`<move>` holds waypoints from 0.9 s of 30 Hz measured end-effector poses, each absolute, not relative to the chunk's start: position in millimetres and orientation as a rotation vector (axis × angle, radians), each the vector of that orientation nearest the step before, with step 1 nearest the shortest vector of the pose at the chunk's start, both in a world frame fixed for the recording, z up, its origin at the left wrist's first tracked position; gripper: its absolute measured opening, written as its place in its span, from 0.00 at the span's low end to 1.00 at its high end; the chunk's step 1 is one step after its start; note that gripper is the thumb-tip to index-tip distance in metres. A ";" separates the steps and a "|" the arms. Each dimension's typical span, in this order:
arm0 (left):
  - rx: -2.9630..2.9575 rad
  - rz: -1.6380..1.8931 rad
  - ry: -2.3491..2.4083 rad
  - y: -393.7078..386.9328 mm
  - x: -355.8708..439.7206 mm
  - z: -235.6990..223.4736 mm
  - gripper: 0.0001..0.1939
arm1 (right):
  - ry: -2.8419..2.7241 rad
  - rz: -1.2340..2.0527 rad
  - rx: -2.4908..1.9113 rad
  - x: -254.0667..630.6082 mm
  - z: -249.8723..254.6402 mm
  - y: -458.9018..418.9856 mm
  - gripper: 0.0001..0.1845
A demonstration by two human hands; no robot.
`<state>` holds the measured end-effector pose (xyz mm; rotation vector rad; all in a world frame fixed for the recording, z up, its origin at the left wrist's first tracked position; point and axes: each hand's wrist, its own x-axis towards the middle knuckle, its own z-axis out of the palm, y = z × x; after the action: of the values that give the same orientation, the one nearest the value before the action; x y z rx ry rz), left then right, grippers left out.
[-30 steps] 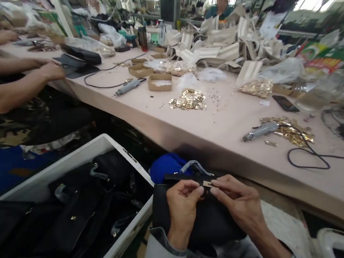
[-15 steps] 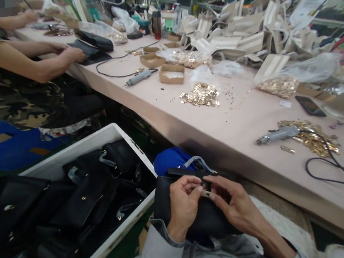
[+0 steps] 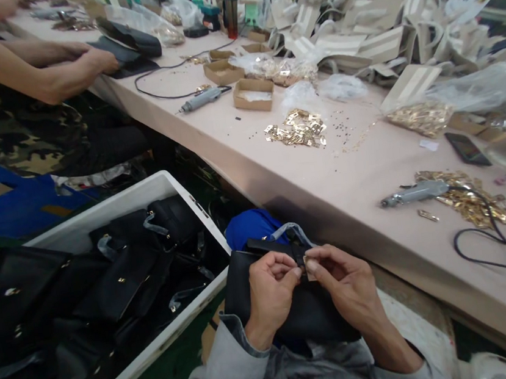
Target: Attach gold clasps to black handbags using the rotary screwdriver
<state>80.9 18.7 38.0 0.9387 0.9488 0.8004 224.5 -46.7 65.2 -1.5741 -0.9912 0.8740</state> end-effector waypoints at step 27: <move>0.846 0.772 0.971 18.1 77.6 43.0 0.11 | -1.047 0.777 -1.839 214.9 61.5 -43.0 0.16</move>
<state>77.6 18.1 43.0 0.8455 0.9709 0.7720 214.9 -43.0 61.5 -1.8390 -1.0469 0.7768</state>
